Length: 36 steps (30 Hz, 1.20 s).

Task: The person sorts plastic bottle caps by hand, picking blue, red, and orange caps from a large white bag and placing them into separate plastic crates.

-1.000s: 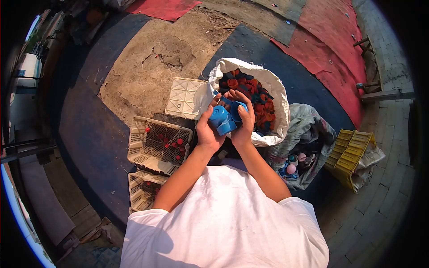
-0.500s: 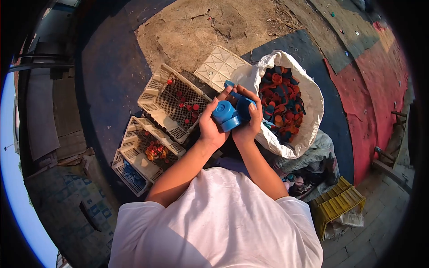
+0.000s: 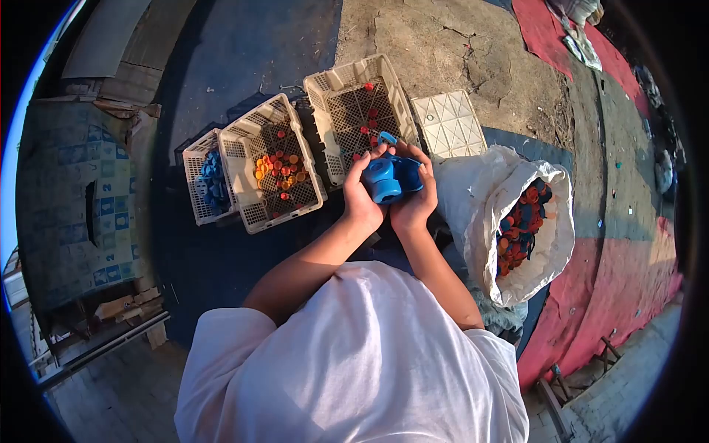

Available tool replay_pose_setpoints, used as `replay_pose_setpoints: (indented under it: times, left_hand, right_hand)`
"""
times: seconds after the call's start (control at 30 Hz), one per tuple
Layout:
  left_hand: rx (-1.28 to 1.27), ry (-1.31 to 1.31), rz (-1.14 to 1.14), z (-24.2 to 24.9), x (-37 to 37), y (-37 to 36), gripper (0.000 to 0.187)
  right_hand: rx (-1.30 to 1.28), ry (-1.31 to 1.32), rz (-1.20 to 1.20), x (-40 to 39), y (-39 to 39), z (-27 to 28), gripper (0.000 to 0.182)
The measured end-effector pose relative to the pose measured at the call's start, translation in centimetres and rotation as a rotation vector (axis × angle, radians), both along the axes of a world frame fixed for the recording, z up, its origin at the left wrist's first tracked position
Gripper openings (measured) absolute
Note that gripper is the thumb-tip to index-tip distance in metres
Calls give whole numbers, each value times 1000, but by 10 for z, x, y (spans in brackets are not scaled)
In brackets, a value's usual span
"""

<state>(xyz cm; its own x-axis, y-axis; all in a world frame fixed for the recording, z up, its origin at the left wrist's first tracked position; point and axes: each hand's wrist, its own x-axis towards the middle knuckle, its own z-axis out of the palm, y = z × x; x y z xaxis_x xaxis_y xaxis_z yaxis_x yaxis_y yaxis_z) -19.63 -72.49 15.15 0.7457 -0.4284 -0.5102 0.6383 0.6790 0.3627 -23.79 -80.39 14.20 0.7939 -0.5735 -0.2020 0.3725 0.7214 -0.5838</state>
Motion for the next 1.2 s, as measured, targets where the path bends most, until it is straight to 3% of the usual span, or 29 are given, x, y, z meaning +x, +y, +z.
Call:
replay_pose_setpoints:
  times: [0.3, 0.43, 0.57, 0.7, 0.73, 0.87, 1.2]
  left_hand:
    - [-31, 9, 274, -8, 46, 157, 24]
    - [185, -114, 454, -15, 52, 246, 24]
    - [49, -44, 674, -52, 57, 321, 32]
    - [-10, 69, 662, -51, 54, 387, 30]
    - [57, -17, 673, -47, 53, 399, 32]
    - [25, 130, 766, -10, 42, 431, 37]
    - [-57, 44, 993, -51, 26, 491, 38]
  right_hand:
    - [84, 61, 283, 69, 153, -4, 55]
    - [68, 96, 443, 84, 237, -13, 53]
    - [21, 164, 615, 97, 313, -20, 54]
    - [31, 198, 733, 104, 373, -20, 54]
    - [23, 165, 767, 105, 383, -23, 55]
    - [93, 147, 868, 108, 411, -26, 48]
    - [162, 255, 1109, 110, 466, -36, 56]
